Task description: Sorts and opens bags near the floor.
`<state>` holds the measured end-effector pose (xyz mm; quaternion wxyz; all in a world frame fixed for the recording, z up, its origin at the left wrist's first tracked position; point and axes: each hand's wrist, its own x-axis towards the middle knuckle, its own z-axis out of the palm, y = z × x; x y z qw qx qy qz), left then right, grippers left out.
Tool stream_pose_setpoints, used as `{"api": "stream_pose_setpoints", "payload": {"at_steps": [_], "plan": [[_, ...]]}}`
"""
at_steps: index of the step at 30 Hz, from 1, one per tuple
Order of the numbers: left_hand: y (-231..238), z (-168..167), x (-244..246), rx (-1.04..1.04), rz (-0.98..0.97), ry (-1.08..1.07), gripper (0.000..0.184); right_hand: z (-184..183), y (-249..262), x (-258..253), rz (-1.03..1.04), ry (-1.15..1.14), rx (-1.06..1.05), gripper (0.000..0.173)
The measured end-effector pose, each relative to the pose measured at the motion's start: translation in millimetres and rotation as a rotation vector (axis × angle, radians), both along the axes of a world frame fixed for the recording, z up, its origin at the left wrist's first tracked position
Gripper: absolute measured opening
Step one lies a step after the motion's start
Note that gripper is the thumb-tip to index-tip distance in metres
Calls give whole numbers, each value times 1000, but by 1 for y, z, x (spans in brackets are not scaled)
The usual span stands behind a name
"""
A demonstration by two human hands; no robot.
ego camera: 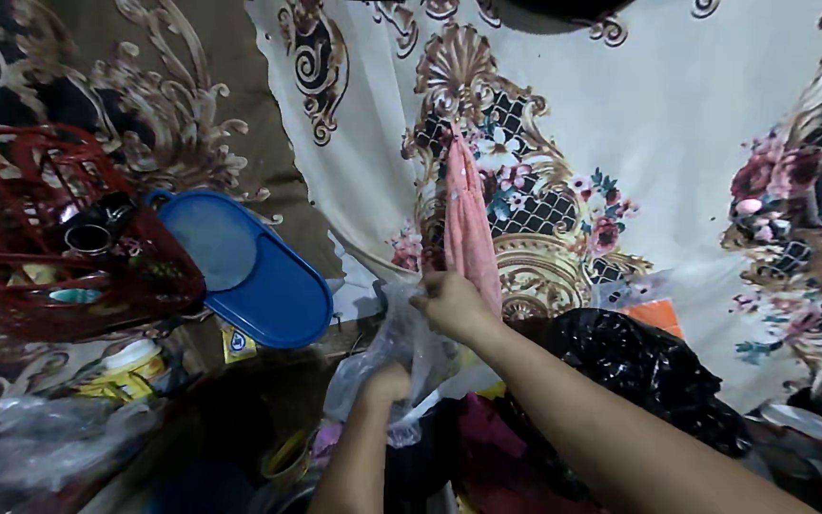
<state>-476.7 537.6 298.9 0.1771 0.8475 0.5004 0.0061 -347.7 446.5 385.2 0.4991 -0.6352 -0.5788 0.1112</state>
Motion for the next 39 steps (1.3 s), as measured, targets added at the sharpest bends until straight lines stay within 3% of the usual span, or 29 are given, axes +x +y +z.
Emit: {"api": "stream_pose_setpoints", "payload": {"at_steps": [3, 7, 10, 13, 15, 17, 20, 22, 25, 29, 32, 34, 36, 39], "plan": [[-5, -16, -1, 100, 91, 112, 47, -5, 3, -9, 105, 134, 88, 14], [-3, 28, -13, -30, -49, -133, 32, -2, 11, -1, 59, 233, 71, 20], [-6, 47, -24, -226, 62, -303, 37, -6, 18, 7, 30, 439, 68, 24], [-16, 50, -31, -276, 121, -406, 38, -7, 22, 3, 48, 638, 125, 24], [-14, 38, -32, -305, 184, -510, 36, -10, 16, -3, 285, 574, 132, 25], [-7, 19, -32, -406, 230, -748, 32, -9, 7, -11, 632, 395, 58, 37], [1, -7, -35, -516, 184, -1055, 25, -3, -4, -26, 787, 210, -34, 43], [-3, -8, -37, -528, 188, -1115, 29, 3, -9, -26, 676, 161, -49, 39], [-11, 0, -43, -573, 224, -1127, 36, 0, -9, -15, 351, 99, 2, 29], [-7, -2, -53, -602, 224, -1170, 42, -32, -5, -5, 70, -81, -116, 16], [-15, -1, -54, -568, 219, -1213, 40, -53, 4, -6, 63, -71, -285, 39], [-16, -4, -55, -598, 154, -1222, 45, -64, 12, -9, 69, -17, -287, 48], [-20, -2, -52, -623, 110, -1179, 48, -70, 16, -14, 44, -18, -279, 38], [-21, 3, -52, -610, 123, -1138, 69, -81, 25, -13, 71, 75, -296, 29]]}}
